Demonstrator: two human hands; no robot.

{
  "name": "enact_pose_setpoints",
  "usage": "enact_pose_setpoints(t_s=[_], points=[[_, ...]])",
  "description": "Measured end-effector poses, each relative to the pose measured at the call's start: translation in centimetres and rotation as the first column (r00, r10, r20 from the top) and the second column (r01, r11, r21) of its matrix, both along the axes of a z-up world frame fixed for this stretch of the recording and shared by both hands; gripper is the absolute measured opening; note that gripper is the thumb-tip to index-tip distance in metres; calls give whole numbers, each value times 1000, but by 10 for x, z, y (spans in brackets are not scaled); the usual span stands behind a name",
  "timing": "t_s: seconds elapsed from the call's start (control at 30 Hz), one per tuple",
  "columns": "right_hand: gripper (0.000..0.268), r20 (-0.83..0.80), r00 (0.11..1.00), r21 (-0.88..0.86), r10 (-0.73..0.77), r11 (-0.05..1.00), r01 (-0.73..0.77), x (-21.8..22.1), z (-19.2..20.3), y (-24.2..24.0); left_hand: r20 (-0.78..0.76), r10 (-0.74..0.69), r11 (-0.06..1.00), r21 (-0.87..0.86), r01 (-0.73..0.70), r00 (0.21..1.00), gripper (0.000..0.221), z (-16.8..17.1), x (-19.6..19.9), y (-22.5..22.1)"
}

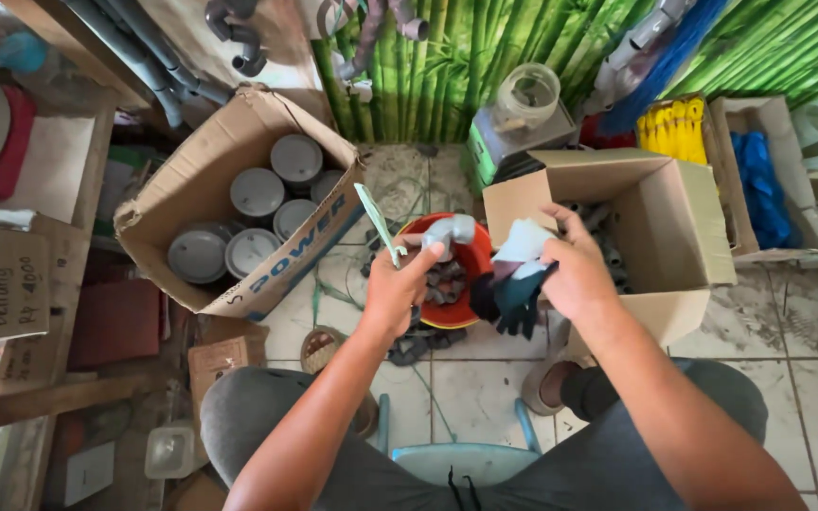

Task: Assembling PVC pipe fittings by cleaning them with a rag and joining them together

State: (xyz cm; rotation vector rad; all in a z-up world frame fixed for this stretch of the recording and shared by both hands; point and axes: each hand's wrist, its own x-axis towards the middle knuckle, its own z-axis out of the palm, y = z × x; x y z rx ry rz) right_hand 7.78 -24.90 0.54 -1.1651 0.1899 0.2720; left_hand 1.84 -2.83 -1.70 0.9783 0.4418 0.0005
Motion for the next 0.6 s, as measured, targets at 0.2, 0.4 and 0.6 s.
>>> enact_pose_setpoints(t_s=[0.2,0.4,0.6], points=[[42,509,857,-412,74,896,168,-13,38,25,-39,-19,998,54,21,999,25,18,-6,-5],[20,615,730,-676,298,675,294,0,-2,4,-61,-97,995,32,99,993,24,-9,-4,-11],[14,598,765,-602,240,764,230,1,28,7,-65,-137,977,156,145,988,23,9,-10,-8]])
